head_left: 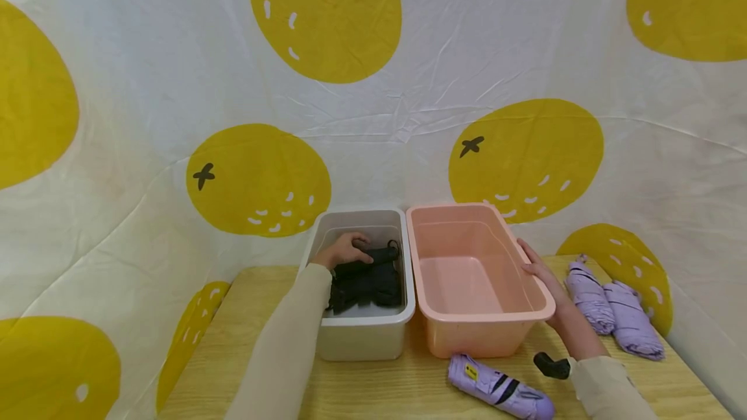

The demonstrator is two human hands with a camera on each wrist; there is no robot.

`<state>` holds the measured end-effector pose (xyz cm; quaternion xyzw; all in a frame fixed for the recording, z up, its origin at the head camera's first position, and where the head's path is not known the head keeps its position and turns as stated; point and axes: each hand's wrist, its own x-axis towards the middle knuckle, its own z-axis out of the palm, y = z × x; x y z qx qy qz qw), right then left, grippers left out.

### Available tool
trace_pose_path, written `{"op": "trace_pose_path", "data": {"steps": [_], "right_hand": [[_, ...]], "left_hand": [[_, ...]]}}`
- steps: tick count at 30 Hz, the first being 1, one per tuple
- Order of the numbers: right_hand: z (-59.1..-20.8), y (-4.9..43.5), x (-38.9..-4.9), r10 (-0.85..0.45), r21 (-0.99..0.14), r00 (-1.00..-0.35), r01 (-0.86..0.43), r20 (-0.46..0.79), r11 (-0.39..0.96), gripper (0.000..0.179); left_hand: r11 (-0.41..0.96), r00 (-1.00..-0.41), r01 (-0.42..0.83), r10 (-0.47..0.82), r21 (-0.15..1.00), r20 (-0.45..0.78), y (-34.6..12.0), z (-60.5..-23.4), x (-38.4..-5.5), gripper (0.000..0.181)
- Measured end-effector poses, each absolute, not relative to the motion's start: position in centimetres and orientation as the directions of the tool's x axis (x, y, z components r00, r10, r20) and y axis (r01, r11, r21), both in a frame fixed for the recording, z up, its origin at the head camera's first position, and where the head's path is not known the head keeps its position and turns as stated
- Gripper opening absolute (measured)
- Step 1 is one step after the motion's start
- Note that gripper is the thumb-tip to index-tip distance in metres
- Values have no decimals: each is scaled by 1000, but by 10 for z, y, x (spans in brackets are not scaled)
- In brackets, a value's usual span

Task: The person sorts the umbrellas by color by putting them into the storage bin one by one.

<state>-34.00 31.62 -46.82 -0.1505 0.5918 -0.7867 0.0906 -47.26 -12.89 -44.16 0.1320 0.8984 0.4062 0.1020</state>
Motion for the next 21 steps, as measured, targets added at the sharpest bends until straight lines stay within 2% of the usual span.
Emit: {"op": "trace_pose_path", "data": {"steps": [8,13,21], "right_hand": [[-464,313,-338,-318,-957,-940,-26,122,-288,60],[-462,313,-339,-317,-961,-942,-24,114,-275,61],[-465,315,-337,-313,-957,-942,-29,122,-288,61]], "left_hand": [[575,-943,175,330,799,-31,-129,-440,-475,47],[546,-937,185,349,817,-21,-125,-424,-466,42],[470,-874,219,485,855,-42,-119,-389,-445,44]]}}
